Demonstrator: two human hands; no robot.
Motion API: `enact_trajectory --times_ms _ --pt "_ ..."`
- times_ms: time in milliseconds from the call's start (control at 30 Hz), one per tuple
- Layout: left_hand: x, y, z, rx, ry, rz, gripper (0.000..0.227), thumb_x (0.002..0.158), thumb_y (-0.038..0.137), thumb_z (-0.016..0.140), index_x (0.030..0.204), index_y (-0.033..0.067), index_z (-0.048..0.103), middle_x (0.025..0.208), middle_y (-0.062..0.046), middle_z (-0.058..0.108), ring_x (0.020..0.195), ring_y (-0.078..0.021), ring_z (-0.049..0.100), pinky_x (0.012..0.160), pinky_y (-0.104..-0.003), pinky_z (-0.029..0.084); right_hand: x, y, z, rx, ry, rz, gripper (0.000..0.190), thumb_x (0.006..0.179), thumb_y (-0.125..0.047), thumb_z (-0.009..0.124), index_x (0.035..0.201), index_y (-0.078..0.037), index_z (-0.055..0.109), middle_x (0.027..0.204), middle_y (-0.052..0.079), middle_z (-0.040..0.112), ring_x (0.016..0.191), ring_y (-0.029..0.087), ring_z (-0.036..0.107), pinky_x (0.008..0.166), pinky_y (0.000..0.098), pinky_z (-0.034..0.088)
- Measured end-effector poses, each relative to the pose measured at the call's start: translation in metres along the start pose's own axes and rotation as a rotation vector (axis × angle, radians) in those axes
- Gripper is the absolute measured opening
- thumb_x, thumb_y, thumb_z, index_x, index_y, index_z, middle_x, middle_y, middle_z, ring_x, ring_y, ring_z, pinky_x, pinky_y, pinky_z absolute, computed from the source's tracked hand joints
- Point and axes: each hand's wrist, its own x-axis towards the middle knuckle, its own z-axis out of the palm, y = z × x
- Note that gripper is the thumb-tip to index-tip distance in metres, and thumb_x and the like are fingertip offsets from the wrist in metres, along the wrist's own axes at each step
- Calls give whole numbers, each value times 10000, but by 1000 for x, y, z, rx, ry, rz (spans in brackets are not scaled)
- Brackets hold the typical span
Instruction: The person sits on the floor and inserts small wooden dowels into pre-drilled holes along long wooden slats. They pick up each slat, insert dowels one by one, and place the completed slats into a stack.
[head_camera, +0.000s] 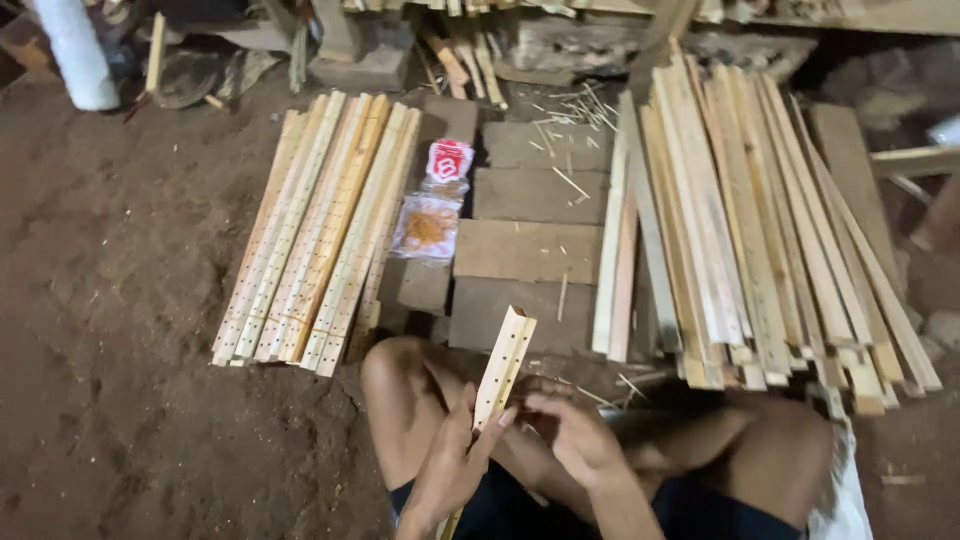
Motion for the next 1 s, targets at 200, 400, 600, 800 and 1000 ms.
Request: enact_trajectory --times_ms 200,400,600,800,1000 --pt "-10 23 25 -29 -58 -23 289 1002 246 600 1185 26 639 699 -24 660 543 -82 507 489 -257 429 -46 -24 -13 558 -475 -175 110 889 -81 489 832 -32 570 769 89 505 798 231 451 819 420 362" --pt "-22 39 37 74 -116 3 319 1004 302 610 1191 46 569 923 -60 684 745 -122 621 680 -295 553 -54 -50 -20 219 -268 -396 288 958 112 518 1224 92 628 836 123 630 510 140 571 436 238 544" --pt "-35 53 32 279 -43 318 346 984 239 641 1175 -25 524 858 -167 767 591 -243 704 503 -404 514 -81 -133 -7 -514 -204 -820 654 732 69 766 1350 25 555 1444 179 613 650 78 672 420 125 519" --pt "-42 74 27 457 -252 71 338 976 369 676 1105 98 520 790 -98 775 609 -266 737 557 -399 540 -89 -157 -5 -975 -471 -412 577 711 -78 844 1264 -127 688 1289 22 758 678 129 693 547 251 550" --pt "-43 59 28 385 -150 137 345 952 364 701 1057 68 558 794 -118 775 568 -235 714 513 -377 535 -74 -116 -38 -434 -673 -434 649 824 159 701 1378 -39 425 927 165 636 661 207 637 526 276 586"
